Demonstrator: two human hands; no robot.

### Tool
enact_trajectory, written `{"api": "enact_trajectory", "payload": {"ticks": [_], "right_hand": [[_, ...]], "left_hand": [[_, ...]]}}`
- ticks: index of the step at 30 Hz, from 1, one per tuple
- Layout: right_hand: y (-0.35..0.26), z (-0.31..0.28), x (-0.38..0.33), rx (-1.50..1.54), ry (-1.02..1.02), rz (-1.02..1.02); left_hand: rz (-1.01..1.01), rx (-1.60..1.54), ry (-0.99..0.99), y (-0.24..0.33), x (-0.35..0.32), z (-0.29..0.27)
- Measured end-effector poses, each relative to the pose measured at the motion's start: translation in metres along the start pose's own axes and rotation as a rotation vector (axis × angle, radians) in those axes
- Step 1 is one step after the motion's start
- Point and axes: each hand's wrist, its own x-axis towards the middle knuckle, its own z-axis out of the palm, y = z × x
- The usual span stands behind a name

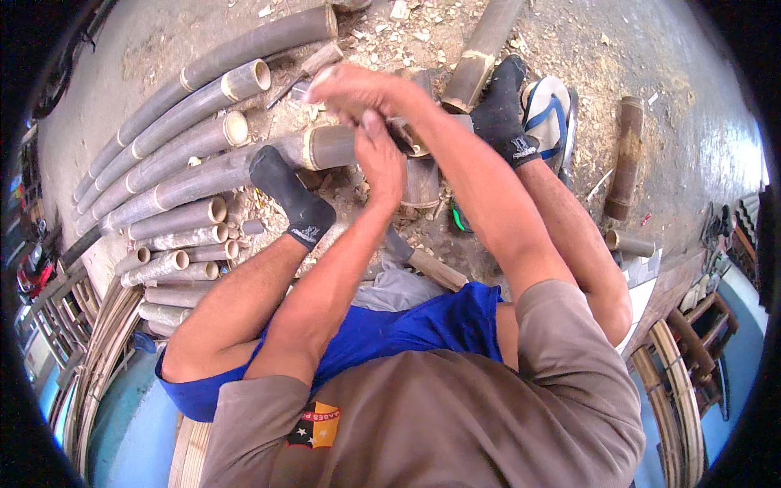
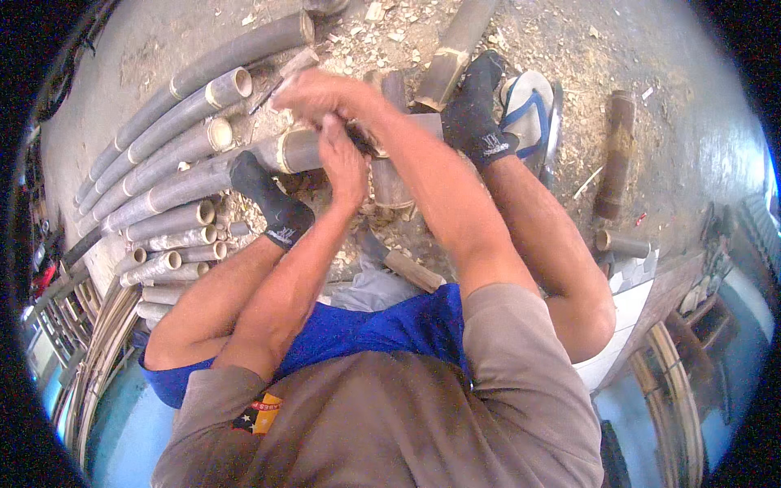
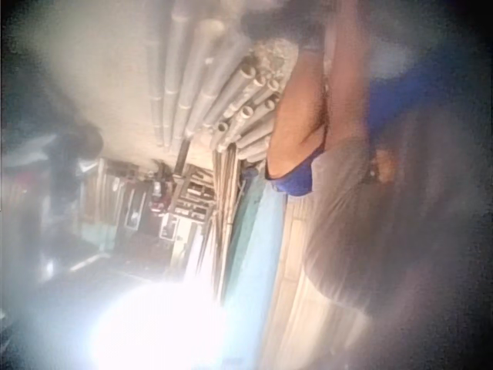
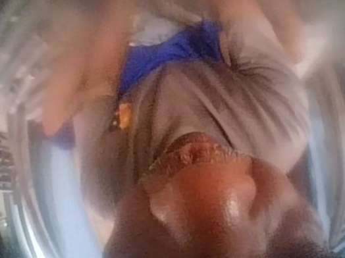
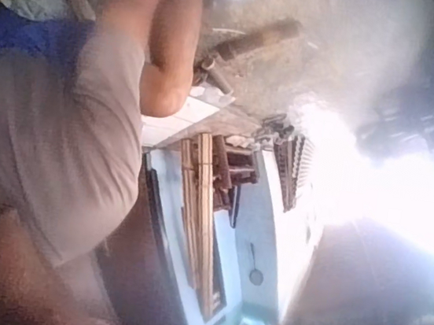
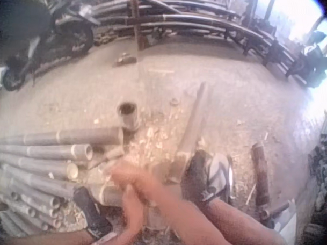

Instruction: The person sits on the ground and uses a knife to cut and shape a bamboo pole, then uses a wooden mallet to drive a smaller bamboo piece into the hollow end. The person repeatedly hammers and adjusts the fit of the bamboo pieces.

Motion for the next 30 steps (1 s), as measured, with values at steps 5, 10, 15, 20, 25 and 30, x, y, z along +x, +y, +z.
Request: {"api": "enact_trajectory", "payload": {"ticks": [5, 10, 15, 20, 25, 30], "right_hand": [[0.017, 0.060, -0.002, -0.541, 0.018, -0.277], [0.006, -0.041, -0.107, -0.587, 0.934, -0.138], [-0.024, -0.005, -0.281, -1.721, 1.030, -0.222], [0.028, 0.050, -0.300, -1.145, 0.773, 0.265], [0.094, 0.109, -0.274, 0.057, 0.974, -0.058], [0.111, 0.140, -0.218, 0.497, 1.003, -0.232]], "left_hand": [[0.058, -0.551, 0.230, -0.049, -0.032, 0.011], [0.180, 0.292, -0.425, 0.042, -0.003, 0.026], [0.296, 0.631, -0.906, 0.124, 0.019, 0.056], [0.345, 0.533, -1.036, 0.121, 0.024, 0.051], [0.701, 1.126, -0.698, 0.045, 0.058, -0.036], [0.754, 1.239, -0.759, 0.020, 0.055, -0.057]]}}
